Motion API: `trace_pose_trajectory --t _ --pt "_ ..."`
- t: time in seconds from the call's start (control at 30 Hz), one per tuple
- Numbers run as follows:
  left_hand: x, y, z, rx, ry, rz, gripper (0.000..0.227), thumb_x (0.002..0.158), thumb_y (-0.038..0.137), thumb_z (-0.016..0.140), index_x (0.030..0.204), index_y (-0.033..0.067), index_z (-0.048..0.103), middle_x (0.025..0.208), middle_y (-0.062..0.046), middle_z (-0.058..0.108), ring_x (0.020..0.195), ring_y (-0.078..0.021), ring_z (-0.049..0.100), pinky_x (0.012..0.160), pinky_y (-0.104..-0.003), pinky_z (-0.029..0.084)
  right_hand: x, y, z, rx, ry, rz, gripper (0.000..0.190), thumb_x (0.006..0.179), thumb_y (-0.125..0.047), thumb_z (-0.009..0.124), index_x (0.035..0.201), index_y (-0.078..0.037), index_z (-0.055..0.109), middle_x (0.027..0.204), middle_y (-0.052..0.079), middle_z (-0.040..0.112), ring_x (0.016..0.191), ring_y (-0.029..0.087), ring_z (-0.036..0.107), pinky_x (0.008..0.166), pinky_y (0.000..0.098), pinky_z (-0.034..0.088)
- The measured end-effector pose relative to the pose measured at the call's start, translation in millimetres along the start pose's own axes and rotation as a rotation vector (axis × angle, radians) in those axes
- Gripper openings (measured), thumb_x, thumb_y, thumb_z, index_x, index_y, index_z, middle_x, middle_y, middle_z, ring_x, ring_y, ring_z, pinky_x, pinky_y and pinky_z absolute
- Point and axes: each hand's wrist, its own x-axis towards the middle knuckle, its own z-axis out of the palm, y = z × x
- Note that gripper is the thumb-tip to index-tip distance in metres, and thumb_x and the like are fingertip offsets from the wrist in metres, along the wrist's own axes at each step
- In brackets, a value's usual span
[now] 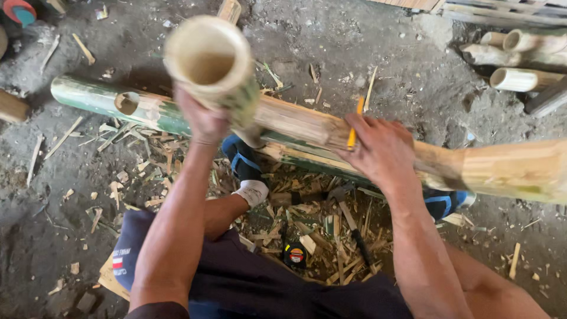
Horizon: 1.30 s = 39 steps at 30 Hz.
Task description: The person carves a hole into a large bamboo pole using a chisel and hammer, then fits a smaller bamboo piece into the hole. The person repeatedly checks the fit and continues to refine the hole.
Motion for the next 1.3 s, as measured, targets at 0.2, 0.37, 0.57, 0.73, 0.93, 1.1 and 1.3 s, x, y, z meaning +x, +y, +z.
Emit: trace_pose_trajectory --t 0.2,0.37,0.57,0.73,0.93,1.1,1.3 --pt "50 -41 -28 -0.267 0.193 0.079 0.120 0.071 0.074 0.085 0.148 -0.0049 0.040 0.142 -0.018 0.057 0.128 -0.0312 0.065 0.109 -0.050 0.058 52 11 -7 -0.082 0.167 -0.088 0.049 0.092 -0.050 0.083 0.129 -0.022 0.068 0.098 -0.001 0.076 0.076 0.014 0.063 0.071 0.0320 0.047" --pt "54 -59 38 -0.033 -0.020 0.098 0.115 0.073 0.076 0.085 0.146 0.0020 0.037 0.139 -0.015 0.058 0.130 -0.0267 0.068 0.105 -0.045 0.061 69 55 41 0.088 0.227 0.013 0.060 0.084 -0.048 0.086 0.132 -0.018 0.066 0.107 0.005 0.076 0.092 0.019 0.066 0.087 0.0402 0.042" --pt "34 -106 82 0.060 -0.106 -0.105 0.123 0.075 0.073 0.084 0.162 -0.0013 0.038 0.145 -0.019 0.062 0.135 -0.0271 0.065 0.118 -0.038 0.056 65 85 113 0.242 -0.006 0.195 0.073 0.072 -0.048 0.088 0.133 -0.016 0.065 0.119 0.008 0.074 0.108 0.026 0.067 0.094 0.0495 0.039" --pt "6 -175 71 -0.188 -0.170 -0.354 0.130 0.079 0.059 0.091 0.165 0.0003 0.013 0.155 -0.020 0.049 0.142 -0.0307 0.056 0.123 -0.042 0.048 78 113 156 0.248 -0.049 0.216 0.076 0.068 -0.046 0.090 0.133 -0.017 0.063 0.127 0.009 0.071 0.115 0.029 0.065 0.100 0.0528 0.038" --pt "-36 -243 69 0.614 -0.425 -0.758 0.121 0.067 0.037 0.096 0.156 0.0067 0.021 0.146 -0.021 0.055 0.131 -0.0362 0.060 0.108 -0.045 0.051 52 92 226 0.353 0.514 0.195 0.038 0.101 -0.015 0.072 0.137 -0.009 0.061 0.139 0.012 0.067 0.132 0.030 0.063 0.109 0.0472 0.044" --pt "-26 -279 72 0.693 -0.459 -0.771 0.111 0.076 0.037 0.090 0.157 0.0089 0.018 0.145 -0.020 0.052 0.126 -0.0398 0.059 0.105 -0.049 0.049 -2 13 268 0.498 0.056 0.280 0.040 0.099 -0.022 0.068 0.138 -0.014 0.061 0.142 0.011 0.065 0.138 0.029 0.057 0.116 0.0504 0.043" --pt "-55 -272 -16 0.689 -1.065 -0.927 0.088 0.089 0.043 0.077 0.160 0.0195 0.029 0.152 -0.016 0.055 0.136 -0.0360 0.056 0.118 -0.050 0.043 -16 -17 285 0.397 -0.461 0.283 0.102 0.075 -0.047 0.084 0.154 -0.015 0.028 0.155 0.014 0.042 0.147 0.037 0.031 0.111 0.0672 0.027"
